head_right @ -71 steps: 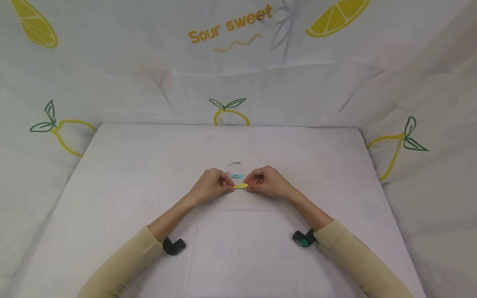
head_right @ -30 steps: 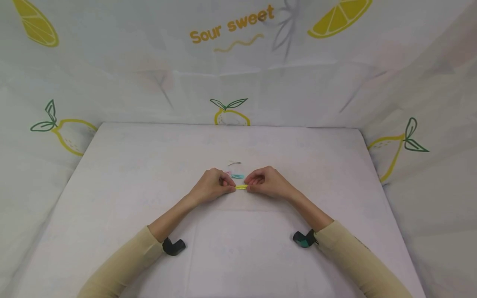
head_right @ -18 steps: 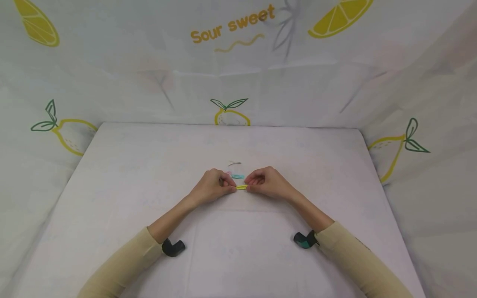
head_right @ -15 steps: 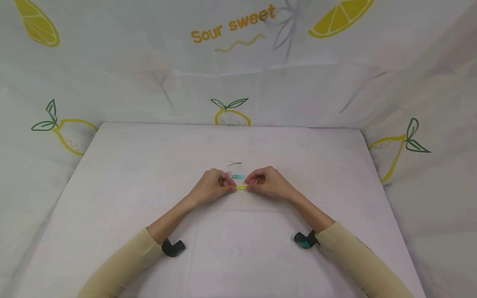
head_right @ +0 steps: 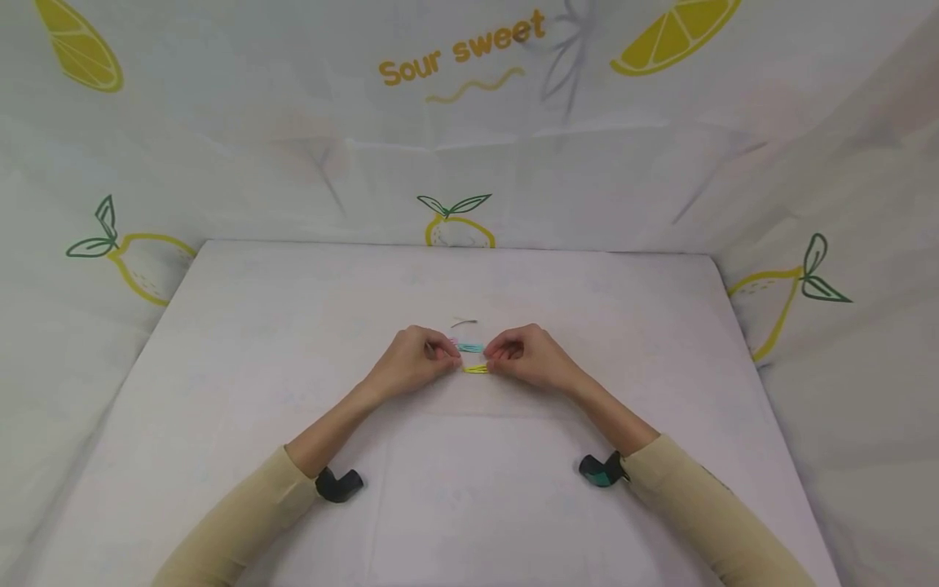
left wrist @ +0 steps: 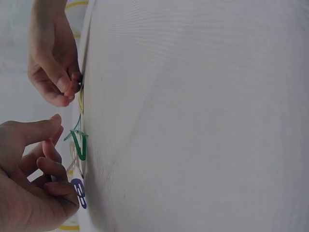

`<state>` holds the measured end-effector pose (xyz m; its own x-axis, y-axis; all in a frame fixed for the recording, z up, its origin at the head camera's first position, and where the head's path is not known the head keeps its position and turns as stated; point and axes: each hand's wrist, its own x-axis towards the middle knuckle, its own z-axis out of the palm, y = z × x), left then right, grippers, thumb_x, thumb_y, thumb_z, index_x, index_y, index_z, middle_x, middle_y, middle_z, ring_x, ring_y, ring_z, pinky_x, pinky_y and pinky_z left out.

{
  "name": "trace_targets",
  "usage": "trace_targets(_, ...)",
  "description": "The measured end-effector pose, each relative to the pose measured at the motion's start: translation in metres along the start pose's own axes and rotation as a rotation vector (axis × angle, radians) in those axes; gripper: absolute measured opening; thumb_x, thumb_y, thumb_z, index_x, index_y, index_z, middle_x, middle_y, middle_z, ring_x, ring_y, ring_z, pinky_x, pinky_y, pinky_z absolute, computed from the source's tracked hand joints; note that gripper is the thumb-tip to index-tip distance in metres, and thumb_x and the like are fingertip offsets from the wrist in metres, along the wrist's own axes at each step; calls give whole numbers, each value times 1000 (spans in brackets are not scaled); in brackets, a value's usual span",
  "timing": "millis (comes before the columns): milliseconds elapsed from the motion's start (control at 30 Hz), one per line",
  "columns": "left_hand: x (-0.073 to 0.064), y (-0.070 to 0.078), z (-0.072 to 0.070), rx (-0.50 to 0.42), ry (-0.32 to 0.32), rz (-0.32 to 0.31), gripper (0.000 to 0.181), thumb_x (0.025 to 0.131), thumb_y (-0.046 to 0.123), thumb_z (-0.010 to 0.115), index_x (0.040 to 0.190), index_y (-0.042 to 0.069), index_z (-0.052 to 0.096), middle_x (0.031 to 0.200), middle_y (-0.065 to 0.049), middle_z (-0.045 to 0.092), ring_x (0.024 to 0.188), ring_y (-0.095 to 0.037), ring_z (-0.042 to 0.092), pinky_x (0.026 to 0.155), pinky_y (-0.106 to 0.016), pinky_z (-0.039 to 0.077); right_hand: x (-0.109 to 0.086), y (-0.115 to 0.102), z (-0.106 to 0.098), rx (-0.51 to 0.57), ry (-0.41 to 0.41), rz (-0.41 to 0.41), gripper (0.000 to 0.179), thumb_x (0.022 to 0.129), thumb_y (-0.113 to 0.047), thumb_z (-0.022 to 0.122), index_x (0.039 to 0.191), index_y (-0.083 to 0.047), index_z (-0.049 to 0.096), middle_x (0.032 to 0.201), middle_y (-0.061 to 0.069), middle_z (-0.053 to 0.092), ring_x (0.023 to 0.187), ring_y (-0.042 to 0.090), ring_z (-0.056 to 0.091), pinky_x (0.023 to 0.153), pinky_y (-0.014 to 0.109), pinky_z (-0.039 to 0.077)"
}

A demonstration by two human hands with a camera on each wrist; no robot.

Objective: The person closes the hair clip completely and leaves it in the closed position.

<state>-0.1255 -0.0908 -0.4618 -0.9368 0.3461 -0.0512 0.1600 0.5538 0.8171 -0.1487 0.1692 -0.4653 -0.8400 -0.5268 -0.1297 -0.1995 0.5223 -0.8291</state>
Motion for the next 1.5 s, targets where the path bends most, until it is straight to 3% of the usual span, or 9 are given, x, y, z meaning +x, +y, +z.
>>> trace_targets(600,13,-6,-16,7,66,-2,7,95,14,81,93,8,83,74,1,65,60,-6,48,59,-20,38,15,-1,-6,-37,59,-3,17,94,-9,84,109,-3,82,93,9,76,81,17,63,75,18,52)
trace_targets(933,23,-8,-21,21,91,1,6,94,13,81,97,7,83,78,-3,68,64,-10,54,62,-22,42,25,-2,-7,-42,93,8,16,95,-6,79,111,-2,81,97,12,76,87,20,64,77,17,52)
trace_targets(1500,38,-20,-28,-22,46,-47,14,97,12,80,108,4,82,95,-11,79,74,-12,62,68,-22,47,43,0,-7,-31,120,36,17,98,-7,77,114,-2,80,101,13,77,89,21,64,78,16,51)
